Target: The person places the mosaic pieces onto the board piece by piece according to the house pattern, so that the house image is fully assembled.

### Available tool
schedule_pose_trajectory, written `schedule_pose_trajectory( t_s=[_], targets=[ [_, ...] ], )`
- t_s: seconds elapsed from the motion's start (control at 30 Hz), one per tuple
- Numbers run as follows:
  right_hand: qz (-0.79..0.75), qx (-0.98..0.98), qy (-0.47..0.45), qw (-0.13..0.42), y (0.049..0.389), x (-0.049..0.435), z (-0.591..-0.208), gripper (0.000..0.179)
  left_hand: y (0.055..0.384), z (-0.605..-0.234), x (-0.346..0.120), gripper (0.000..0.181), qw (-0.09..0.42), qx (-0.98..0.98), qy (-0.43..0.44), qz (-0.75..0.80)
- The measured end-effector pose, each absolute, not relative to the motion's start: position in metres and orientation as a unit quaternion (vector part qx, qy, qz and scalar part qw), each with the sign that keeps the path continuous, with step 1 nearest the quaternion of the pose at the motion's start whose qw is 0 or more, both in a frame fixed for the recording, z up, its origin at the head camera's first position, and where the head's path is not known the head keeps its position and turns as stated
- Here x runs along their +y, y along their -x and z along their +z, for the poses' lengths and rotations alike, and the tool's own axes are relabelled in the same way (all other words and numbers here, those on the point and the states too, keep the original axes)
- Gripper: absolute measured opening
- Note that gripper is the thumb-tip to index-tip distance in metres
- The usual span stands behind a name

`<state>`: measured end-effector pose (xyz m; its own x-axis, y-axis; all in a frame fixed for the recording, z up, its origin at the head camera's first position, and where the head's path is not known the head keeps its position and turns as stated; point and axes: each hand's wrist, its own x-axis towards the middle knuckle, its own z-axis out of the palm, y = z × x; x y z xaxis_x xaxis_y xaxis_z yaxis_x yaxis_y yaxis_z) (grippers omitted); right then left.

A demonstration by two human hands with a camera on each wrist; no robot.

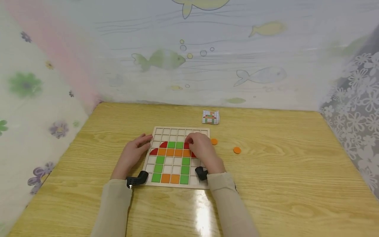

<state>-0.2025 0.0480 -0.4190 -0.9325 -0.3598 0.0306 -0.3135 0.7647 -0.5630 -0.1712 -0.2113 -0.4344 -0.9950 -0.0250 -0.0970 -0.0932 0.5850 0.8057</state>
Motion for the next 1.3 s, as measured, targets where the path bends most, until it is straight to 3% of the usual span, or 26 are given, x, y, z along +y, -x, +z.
schedule_pose_trajectory(
  t_s=[0.23, 0.93, 1.3],
  targets=[
    [-0.317, 0.930, 0.170, 0.076, 0.201, 0.062, -0.410, 0.014, 0.171, -0.433, -0.209, 0.034, 0.040, 0.886, 0.041, 0.459],
    [-0.322, 0.922, 0.195, 0.087, 0.172, 0.108, -0.399, 0.014, 0.174, -0.435, -0.211, 0.039, 0.035, 0.899, 0.039, 0.434],
    [-0.318, 0.911, 0.237, 0.108, 0.151, 0.137, -0.397, 0.017, 0.178, -0.438, -0.208, 0.038, 0.003, 0.926, -0.033, 0.377]
  ],
)
